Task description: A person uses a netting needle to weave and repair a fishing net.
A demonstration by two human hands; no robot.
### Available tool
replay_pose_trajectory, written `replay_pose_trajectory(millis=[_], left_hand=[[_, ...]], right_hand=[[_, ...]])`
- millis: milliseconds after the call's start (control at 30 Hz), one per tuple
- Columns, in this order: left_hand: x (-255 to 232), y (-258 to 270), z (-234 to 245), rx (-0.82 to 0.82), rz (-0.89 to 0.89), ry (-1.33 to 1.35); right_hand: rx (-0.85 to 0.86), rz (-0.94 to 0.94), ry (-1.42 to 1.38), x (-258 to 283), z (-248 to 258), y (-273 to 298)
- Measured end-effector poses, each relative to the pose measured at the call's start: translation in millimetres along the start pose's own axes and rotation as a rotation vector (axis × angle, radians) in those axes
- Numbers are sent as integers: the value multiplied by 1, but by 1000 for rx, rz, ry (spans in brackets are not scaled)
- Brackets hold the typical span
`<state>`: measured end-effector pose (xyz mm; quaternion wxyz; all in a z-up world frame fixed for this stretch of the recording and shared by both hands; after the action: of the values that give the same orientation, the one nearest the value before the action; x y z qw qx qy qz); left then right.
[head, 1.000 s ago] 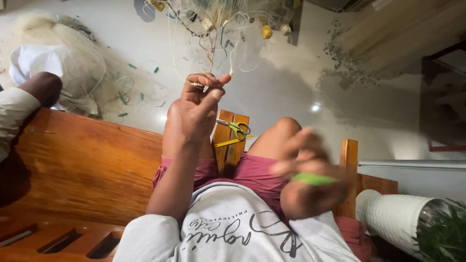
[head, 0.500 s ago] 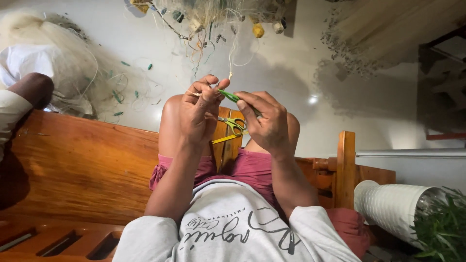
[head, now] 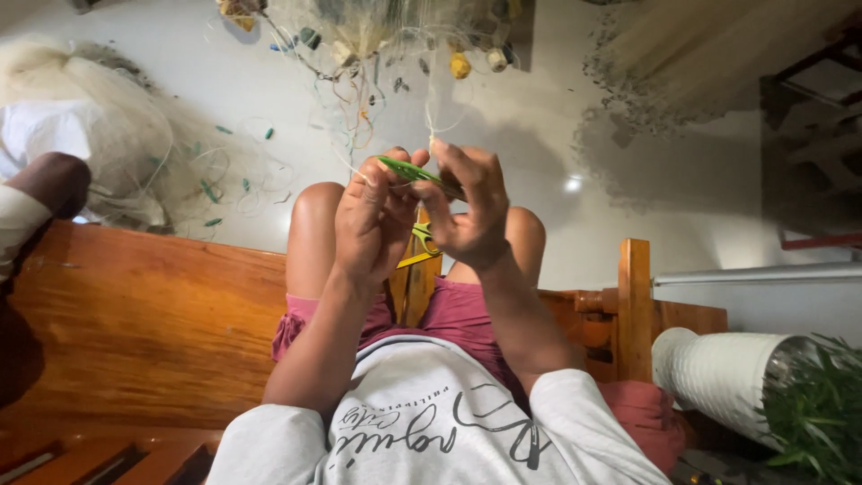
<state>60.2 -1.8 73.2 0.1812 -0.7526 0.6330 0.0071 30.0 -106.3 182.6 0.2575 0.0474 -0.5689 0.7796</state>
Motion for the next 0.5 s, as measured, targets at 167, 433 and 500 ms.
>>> replay_pose_trajectory(millis=[167,433,500], left_hand=[[0,-1,-15,124,-107,-268],[-16,-7,-40,255,-308,-714],[-21,-6,-42,218,-297,-702]], right_hand=[[-70,-99,-51,7,4,-18],[-320,36,-354,27,47,3],[-446,157,-325,50,71,7]])
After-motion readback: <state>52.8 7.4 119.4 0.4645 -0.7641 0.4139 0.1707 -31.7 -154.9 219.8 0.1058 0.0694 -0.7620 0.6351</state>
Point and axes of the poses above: each hand's wrist, its own y-axis away from the middle knuckle, its own z-axis out of the back of the hand, x = y × z, the point moved 10 cm from there along -y, towards the middle knuckle, and after that the axes turned 2 degrees about -z, right-handed, at the moved point
